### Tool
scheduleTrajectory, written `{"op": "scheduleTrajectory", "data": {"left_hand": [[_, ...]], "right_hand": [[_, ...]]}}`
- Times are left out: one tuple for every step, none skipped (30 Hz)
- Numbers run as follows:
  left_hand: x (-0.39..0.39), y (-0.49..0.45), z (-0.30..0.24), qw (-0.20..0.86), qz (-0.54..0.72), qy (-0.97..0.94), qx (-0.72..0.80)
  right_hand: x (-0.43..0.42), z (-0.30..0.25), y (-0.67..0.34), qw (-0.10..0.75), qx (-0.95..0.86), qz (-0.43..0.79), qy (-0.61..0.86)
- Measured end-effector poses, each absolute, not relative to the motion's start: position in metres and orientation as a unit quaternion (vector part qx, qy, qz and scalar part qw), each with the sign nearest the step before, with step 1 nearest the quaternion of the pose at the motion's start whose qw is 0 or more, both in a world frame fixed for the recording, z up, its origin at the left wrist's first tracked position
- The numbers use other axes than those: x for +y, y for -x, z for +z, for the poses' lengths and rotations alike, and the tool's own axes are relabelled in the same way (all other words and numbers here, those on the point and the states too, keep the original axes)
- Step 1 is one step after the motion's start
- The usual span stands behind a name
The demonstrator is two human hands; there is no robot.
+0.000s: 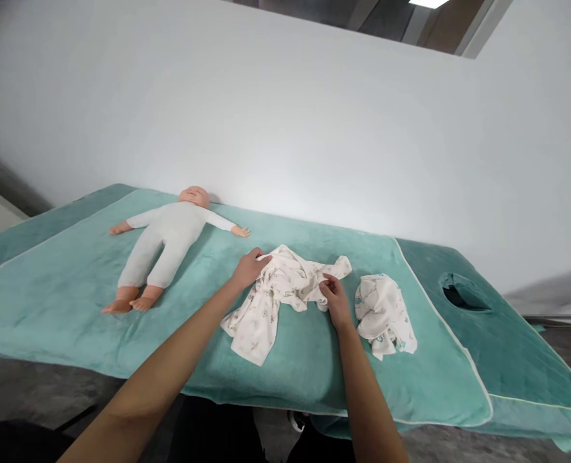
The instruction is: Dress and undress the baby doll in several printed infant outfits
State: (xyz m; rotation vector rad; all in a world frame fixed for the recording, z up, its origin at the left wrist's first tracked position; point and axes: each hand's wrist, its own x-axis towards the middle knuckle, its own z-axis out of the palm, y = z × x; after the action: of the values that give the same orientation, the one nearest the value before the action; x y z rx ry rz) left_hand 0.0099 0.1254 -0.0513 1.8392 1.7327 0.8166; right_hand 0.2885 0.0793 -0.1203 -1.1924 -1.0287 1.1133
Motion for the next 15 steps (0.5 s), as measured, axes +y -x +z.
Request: {"op": "scheduleTrajectory", "data": {"left_hand": [[0.119, -0.009, -0.046, 0.253, 0.319, -0.668, 0.622], [0.112, -0.007, -0.042, 0.27, 0.345, -0.666, 0.603], [0.103, -0.006, -0.039, 0.293, 0.37, -0.668, 0.575], [0.092, -0.004, -0.037, 0.322, 0.387, -0.676, 0.539], [0.081, -0.003, -0.037, 0.347, 0.391, -0.691, 0.499], [0.071, -0.002, -0.039, 0.36, 0.381, -0.712, 0.466], [0.061, -0.002, -0.043, 0.355, 0.358, -0.737, 0.449], [0.052, -0.003, -0.049, 0.338, 0.331, -0.758, 0.449], [0.046, -0.005, -0.055, 0.315, 0.304, -0.772, 0.462], [0.04, -0.008, -0.06, 0.293, 0.28, -0.776, 0.483], [0.036, -0.011, -0.065, 0.281, 0.264, -0.773, 0.503], [0.033, -0.014, -0.067, 0.282, 0.259, -0.767, 0.516], [0.03, -0.017, -0.067, 0.296, 0.262, -0.76, 0.516], [0.027, -0.018, -0.065, 0.32, 0.276, -0.752, 0.506], [0.024, -0.018, -0.06, 0.345, 0.297, -0.741, 0.493]], "right_hand": [[0.076, -0.121, -0.286, 0.572, -0.451, 0.458, 0.51], [0.071, -0.12, -0.284, 0.572, -0.464, 0.441, 0.514], [0.065, -0.119, -0.281, 0.569, -0.478, 0.425, 0.517], [0.059, -0.117, -0.277, 0.563, -0.49, 0.414, 0.521], [0.052, -0.115, -0.274, 0.554, -0.502, 0.41, 0.522], [0.045, -0.111, -0.27, 0.544, -0.512, 0.411, 0.523], [0.039, -0.108, -0.266, 0.533, -0.517, 0.419, 0.522], [0.033, -0.103, -0.261, 0.525, -0.517, 0.433, 0.52], [0.029, -0.099, -0.255, 0.519, -0.512, 0.453, 0.513], [0.025, -0.095, -0.249, 0.516, -0.503, 0.479, 0.501], [0.022, -0.091, -0.241, 0.513, -0.493, 0.509, 0.484], [0.02, -0.088, -0.233, 0.509, -0.482, 0.542, 0.463], [0.018, -0.085, -0.224, 0.506, -0.471, 0.573, 0.439], [0.016, -0.082, -0.215, 0.504, -0.46, 0.602, 0.414], [0.013, -0.079, -0.207, 0.502, -0.45, 0.629, 0.387]]}}
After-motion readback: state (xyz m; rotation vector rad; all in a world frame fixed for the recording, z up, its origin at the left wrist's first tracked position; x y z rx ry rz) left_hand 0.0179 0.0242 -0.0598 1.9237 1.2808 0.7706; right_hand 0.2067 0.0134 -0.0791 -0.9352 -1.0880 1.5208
